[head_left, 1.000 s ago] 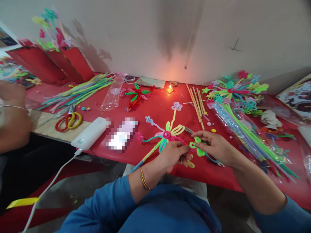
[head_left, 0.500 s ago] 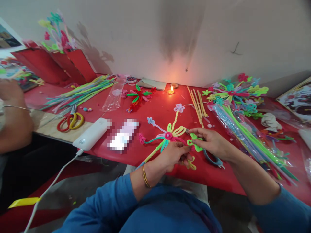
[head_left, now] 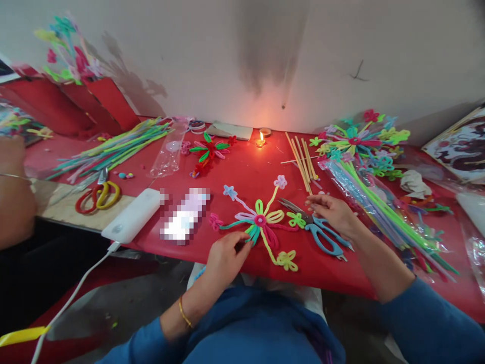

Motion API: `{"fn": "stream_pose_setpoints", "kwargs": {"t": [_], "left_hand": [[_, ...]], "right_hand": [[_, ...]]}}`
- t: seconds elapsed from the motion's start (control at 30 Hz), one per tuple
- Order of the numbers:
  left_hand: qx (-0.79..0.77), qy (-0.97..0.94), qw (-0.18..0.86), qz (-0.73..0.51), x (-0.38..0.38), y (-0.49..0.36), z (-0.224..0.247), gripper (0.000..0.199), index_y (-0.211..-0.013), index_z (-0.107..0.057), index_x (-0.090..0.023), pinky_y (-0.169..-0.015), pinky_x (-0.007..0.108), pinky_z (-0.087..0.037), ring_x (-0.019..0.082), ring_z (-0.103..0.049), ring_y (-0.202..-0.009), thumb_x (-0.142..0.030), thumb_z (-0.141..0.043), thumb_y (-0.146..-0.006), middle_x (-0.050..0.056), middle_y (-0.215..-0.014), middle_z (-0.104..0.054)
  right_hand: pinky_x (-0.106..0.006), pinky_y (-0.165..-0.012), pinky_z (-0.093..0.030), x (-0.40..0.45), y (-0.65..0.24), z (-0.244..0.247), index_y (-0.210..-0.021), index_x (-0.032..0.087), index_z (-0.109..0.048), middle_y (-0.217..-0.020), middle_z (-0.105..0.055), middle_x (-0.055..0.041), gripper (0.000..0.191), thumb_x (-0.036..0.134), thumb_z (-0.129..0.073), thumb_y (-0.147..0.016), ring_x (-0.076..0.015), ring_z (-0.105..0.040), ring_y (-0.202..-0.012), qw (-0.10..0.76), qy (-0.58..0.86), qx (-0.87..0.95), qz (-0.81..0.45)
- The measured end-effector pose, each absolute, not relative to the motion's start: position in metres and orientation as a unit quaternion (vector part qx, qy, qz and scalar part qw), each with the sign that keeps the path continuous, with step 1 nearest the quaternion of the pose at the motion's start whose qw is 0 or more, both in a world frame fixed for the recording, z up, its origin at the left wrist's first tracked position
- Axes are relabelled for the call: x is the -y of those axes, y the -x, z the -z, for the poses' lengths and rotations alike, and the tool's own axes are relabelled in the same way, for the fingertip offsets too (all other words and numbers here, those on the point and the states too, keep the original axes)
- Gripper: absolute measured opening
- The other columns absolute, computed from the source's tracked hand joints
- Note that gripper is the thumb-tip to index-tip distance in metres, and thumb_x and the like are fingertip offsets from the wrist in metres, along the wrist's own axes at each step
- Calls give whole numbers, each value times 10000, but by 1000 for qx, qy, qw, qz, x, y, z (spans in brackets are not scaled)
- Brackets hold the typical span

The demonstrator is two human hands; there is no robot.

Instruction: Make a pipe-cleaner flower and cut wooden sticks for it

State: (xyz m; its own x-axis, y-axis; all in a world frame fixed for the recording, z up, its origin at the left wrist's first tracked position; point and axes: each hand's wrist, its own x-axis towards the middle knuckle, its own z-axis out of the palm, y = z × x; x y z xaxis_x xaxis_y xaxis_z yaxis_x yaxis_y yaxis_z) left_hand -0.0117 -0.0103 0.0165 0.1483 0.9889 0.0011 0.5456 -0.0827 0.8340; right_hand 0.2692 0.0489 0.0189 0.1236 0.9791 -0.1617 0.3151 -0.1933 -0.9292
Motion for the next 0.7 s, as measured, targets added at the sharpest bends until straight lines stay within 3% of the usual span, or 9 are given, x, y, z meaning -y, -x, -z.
{"fn": "stream_pose_setpoints", "kwargs": {"t": [0.1, 0.23, 0.53, 0.7], "left_hand": [[-583, -740, 217, -254, 17, 29, -5, 186, -878, -637, -205, -793, 341, -428, 210, -557, -857, -286, -546, -737, 65, -875, -631], [-571, -786, 133, -196, 16, 37, 3, 214, -934, -622, -197, -808, 382, -431, 223, -552, -867, -264, -511, -764, 76, -907, -625], [-542, -794, 156, -226, 2, 42, 2, 175, -806, -634, -190, -744, 307, -466, 177, -584, -777, -156, -471, -754, 64, -811, -646], [-465, -837, 175, -229, -4, 46, -8, 164, -802, -641, -176, -735, 290, -470, 162, -591, -756, -177, -480, -771, 64, -785, -651]], "right_hand": [[-276, -585, -507, -53, -271, -13, -855, 185, -625, -832, -683, -55, 289, 354, -649, -623, -186, -636, -766, 389, 647, 503, -421], [-253, -556, -497, -62, -264, -3, -833, 176, -621, -740, -671, -29, 208, 277, -619, -652, -163, -638, -696, 372, 648, 502, -435], [-194, -387, -394, -82, -229, -8, -861, 184, -572, -743, -668, -37, 203, 290, -578, -688, -130, -607, -570, 363, 631, 452, -516], [-160, -345, -315, -86, -224, -27, -913, 219, -546, -872, -656, -14, 305, 386, -609, -666, -98, -598, -554, 443, 562, 409, -566]]}}
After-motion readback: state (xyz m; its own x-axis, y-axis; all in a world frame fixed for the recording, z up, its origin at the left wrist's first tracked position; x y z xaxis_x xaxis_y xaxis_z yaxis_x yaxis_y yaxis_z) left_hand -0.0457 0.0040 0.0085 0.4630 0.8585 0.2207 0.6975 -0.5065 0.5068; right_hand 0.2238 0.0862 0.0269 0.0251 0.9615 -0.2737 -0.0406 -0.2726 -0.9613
